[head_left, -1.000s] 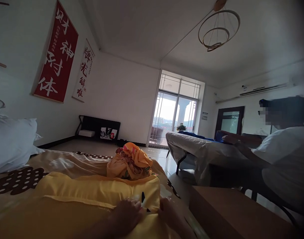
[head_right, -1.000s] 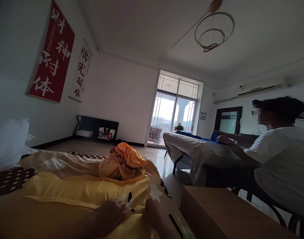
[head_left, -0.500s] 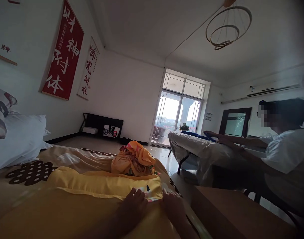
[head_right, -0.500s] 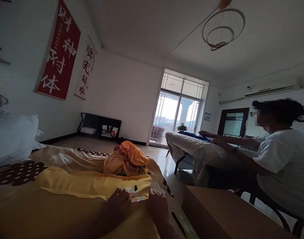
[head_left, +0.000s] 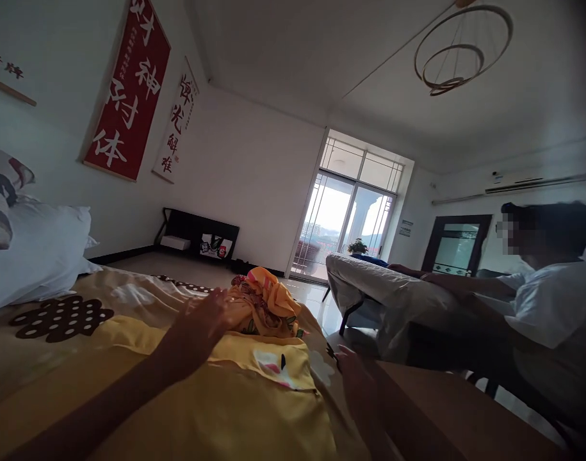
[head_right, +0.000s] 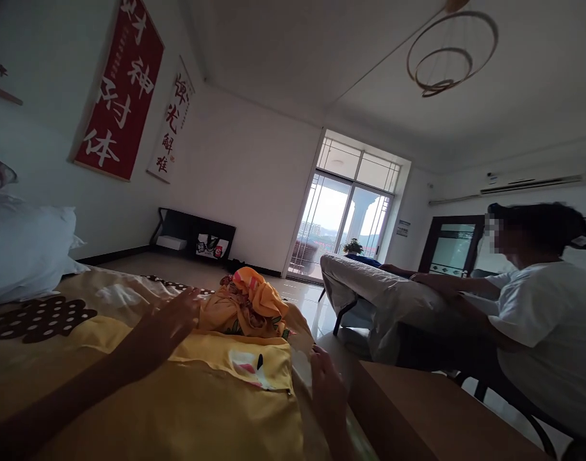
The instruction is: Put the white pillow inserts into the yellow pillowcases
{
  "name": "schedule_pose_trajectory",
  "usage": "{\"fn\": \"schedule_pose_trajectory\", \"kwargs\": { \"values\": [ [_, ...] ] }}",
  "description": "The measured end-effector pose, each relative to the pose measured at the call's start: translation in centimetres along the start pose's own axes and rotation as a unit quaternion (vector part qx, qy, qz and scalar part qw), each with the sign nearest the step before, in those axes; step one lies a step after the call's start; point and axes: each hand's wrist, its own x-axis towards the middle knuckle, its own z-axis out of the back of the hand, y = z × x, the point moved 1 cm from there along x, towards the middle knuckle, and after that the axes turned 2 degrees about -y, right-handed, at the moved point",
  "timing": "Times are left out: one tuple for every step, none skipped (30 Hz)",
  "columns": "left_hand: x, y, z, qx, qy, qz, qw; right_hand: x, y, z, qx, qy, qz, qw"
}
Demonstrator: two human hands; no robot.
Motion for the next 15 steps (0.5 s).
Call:
{"fn": "schedule_pose_trajectory", "kwargs": {
  "values": [
    [-0.3,1.8,-1.1,0.006,0.018,0.035,0.999,-1.1,0.4,-1.8,0.017,0.063,0.019,0.998],
    [-1.0,3.5,-2.4,0.009,0.045,0.067,0.997,-2.5,0.9,-3.7,0.035,0.13,0.031,0.99],
    [-2.1,5.0,-3.8,0.011,0.08,0.098,0.992,-4.1,1.4,-5.5,0.04,0.215,0.04,0.975],
    [-3.5,6.3,-5.2,0.005,0.123,0.112,0.986,-5.6,1.9,-7.1,0.041,0.25,0.041,0.967],
    [-4.9,7.3,-6.4,-0.005,0.164,0.107,0.981,-6.8,2.3,-8.4,0.041,0.276,0.037,0.96],
    [-6.1,7.9,-7.3,-0.01,0.186,0.122,0.975,-7.7,2.6,-9.4,0.04,0.303,0.029,0.952],
    [-7.1,8.3,-7.7,-0.021,0.199,0.134,0.971,-8.3,2.6,-10.0,0.04,0.328,0.013,0.944],
    [-7.7,8.4,-7.8,-0.034,0.201,0.149,0.968,-8.5,2.4,-10.3,0.041,0.346,0.001,0.937],
    [-7.9,8.5,-7.6,-0.048,0.198,0.166,0.965,-8.4,2.1,-10.4,0.043,0.358,-0.01,0.933],
    [-7.9,8.5,-7.2,-0.065,0.197,0.174,0.963,-8.2,1.6,-10.3,0.046,0.36,-0.019,0.932],
    [-7.8,8.6,-6.7,-0.078,0.198,0.175,0.961,-7.9,1.0,-10.1,0.048,0.354,-0.025,0.934],
    [-7.8,8.9,-6.2,-0.082,0.2,0.174,0.961,-7.6,0.4,-9.9,0.049,0.349,-0.032,0.936],
    [-7.9,9.5,-5.7,-0.078,0.203,0.174,0.96,-7.5,-0.3,-9.7,0.048,0.344,-0.038,0.937],
    [-8.3,10.3,-5.3,-0.067,0.203,0.181,0.96,-7.4,-0.9,-9.5,0.046,0.339,-0.044,0.939],
    [-8.9,11.5,-5.0,-0.047,0.199,0.194,0.96,-7.3,-1.4,-9.3,0.041,0.334,-0.047,0.94]
  ]
}}
